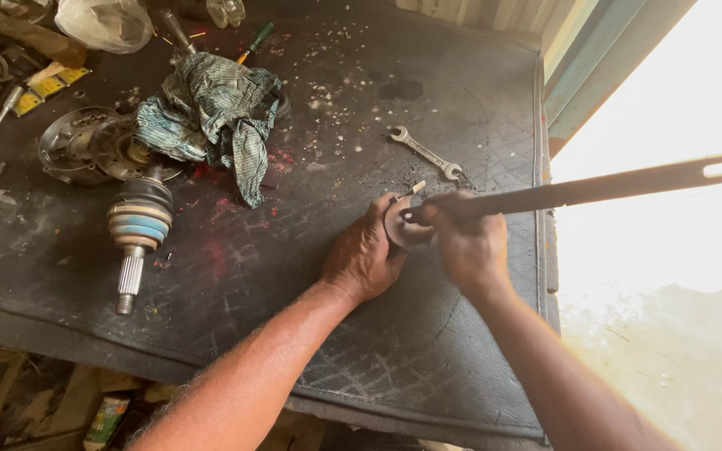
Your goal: The person holds a small metal part in the left hand and uses a metal file in the right hand to smooth its edges. The person repeatedly repositions the part and files different edges while working at a cluttered workbench.
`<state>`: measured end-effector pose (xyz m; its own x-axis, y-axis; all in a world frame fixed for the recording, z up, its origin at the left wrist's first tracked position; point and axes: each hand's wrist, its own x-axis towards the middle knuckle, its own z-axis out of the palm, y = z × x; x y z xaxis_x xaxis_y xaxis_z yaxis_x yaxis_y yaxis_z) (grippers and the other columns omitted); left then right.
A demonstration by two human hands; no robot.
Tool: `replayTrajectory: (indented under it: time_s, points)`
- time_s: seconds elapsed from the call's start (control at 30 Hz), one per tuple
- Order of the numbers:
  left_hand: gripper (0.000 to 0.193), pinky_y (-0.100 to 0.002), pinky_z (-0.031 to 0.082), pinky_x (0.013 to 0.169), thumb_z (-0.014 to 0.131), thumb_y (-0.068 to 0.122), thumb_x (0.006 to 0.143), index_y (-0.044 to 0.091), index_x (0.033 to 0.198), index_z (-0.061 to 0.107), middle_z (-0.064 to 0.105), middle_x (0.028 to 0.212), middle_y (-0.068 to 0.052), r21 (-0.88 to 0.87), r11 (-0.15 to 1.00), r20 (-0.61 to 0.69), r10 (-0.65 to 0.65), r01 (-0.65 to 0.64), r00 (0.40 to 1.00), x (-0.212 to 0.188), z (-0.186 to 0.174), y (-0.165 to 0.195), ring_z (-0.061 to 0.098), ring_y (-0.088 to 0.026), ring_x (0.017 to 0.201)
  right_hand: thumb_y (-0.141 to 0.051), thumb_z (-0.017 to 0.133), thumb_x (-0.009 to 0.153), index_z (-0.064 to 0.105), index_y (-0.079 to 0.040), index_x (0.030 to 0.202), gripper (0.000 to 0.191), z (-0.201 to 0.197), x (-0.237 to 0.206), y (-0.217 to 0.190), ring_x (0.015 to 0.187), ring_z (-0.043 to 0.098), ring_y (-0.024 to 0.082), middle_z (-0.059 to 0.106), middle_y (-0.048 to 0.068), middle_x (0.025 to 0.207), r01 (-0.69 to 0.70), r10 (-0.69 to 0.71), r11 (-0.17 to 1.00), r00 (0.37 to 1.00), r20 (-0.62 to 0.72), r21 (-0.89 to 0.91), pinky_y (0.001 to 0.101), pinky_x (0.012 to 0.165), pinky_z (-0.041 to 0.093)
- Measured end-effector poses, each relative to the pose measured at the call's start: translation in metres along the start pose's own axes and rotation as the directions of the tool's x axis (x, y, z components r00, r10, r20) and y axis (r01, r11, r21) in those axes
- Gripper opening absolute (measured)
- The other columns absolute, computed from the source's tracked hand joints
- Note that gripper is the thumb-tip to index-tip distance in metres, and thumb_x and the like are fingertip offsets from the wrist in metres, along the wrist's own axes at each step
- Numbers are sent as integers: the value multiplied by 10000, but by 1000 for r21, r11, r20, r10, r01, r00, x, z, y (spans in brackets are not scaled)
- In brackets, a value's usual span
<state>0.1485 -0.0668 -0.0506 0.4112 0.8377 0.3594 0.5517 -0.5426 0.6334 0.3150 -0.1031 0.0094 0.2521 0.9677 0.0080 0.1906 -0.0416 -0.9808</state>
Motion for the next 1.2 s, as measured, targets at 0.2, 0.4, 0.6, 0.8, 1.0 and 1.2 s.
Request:
replayTrajectory:
  time_s: [0.2,0.4,0.6,0.8,1.0,1.2]
  points:
    - [674,-524,544,881,701,234,908,37,1430,324,674,1189,-261,-32,996,44,-87,89,995,2,-1,0,673,-463,1049,-109,688,918,732,-10,1023,151,7,8,10,825,750,141,805,81,931,162,-160,986,986,-40,40,299,715,581]
    - [659,-525,561,843,666,197,907,19,1422,296,679,1141,-269,-32,993,9,-109,109,994,3,-1,1,689,-467,992,-129,706,929,746,-6,1032,165,13,6,3,866,740,161,787,92,913,317,-324,937,946,-28,-149,327,783,563]
    - [611,-530,568,835,659,206,930,62,1413,313,705,1120,-249,-80,986,48,-143,147,989,6,-1,-2,710,-460,964,-168,661,938,748,-10,1004,193,15,11,4,775,722,193,784,86,879,39,-43,998,994,-102,-40,347,696,573]
    - [635,-528,571,801,638,231,946,37,1431,277,698,1132,-254,-91,993,-1,-73,73,997,5,0,-3,706,-466,942,-162,669,941,724,-37,1016,156,16,15,9,860,761,146,796,74,929,162,-154,967,987,-51,197,295,776,589]
    - [653,-535,568,813,628,243,950,42,1448,256,694,1134,-257,-95,988,5,-125,125,992,5,2,-8,702,-470,963,-111,720,929,755,-19,1021,134,22,14,4,832,722,190,757,115,898,390,-423,875,904,-62,-285,343,743,547]
    - [609,-519,575,849,633,211,960,79,1451,298,699,1179,-237,-117,984,37,-132,136,991,6,3,-12,716,-446,997,-118,673,916,745,-42,1017,145,19,24,7,746,719,170,763,84,906,49,-64,993,988,-141,-106,332,627,597]
